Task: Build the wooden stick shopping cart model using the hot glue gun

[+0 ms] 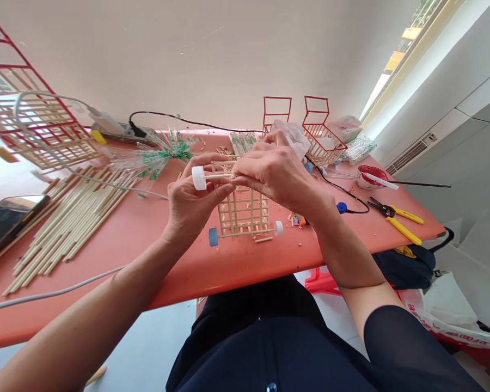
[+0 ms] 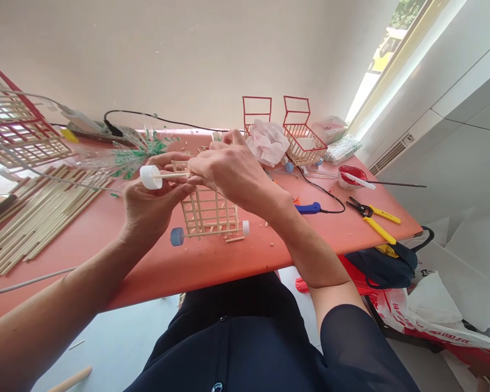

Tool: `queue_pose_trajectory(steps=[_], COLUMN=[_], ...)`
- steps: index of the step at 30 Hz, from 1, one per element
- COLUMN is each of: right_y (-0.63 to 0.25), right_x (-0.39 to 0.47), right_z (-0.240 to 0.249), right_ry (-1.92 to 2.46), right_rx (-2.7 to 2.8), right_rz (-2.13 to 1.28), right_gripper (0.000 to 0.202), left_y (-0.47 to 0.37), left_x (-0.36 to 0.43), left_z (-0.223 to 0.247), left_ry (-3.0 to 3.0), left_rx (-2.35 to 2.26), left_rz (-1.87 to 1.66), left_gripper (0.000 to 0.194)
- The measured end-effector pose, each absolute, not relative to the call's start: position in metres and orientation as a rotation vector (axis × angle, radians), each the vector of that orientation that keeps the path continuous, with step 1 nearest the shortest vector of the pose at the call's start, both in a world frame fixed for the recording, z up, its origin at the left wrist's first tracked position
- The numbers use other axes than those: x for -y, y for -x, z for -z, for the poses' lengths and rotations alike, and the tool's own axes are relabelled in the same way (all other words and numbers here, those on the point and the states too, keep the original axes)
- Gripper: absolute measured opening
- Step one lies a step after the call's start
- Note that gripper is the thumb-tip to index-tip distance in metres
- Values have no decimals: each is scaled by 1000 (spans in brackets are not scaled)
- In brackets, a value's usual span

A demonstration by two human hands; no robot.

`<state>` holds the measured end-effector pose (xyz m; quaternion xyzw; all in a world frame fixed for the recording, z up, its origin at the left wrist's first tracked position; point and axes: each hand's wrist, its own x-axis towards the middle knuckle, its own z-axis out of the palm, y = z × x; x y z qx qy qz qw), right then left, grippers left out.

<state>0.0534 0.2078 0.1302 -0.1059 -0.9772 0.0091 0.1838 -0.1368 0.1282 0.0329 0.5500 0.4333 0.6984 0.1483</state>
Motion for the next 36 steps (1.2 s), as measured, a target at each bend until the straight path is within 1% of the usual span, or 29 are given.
queue_pose_trajectory(steps=[3, 6, 11, 18, 24, 32, 36], right_y=[-48, -41, -42, -47, -47, -47, -47], right_x=[-210, -212, -211, -200, -200, -202, -201], right_z=[-128, -127, -128, -141, -142, -139, -139], right_ry=[396, 391, 355, 412, 391, 406, 373], right_rx=[2723, 2748, 2743, 2782, 2798, 2760, 2747], right_rz=[-62, -49, -39, 13, -8, -58, -82], right_gripper=[36, 36, 36, 48, 50, 46, 46], left_y=[139, 141, 144, 146, 145, 148, 145], left_x=[-130, -132, -134, -134, -133, -134, -133], left_z=[-31, -29, -27, -29, -32, -30, -31], left_ry=[-1584, -1578, -1611, -1644, -1633, -1721, -1694], left_rx=[-1221, -1205, -1154, -1147, -1157, -1107, -1115], left_rz=[-2012, -2001, -2012, -2000, -1991, -1995, -2018], left_gripper=[14, 14, 19, 22, 30, 24, 24])
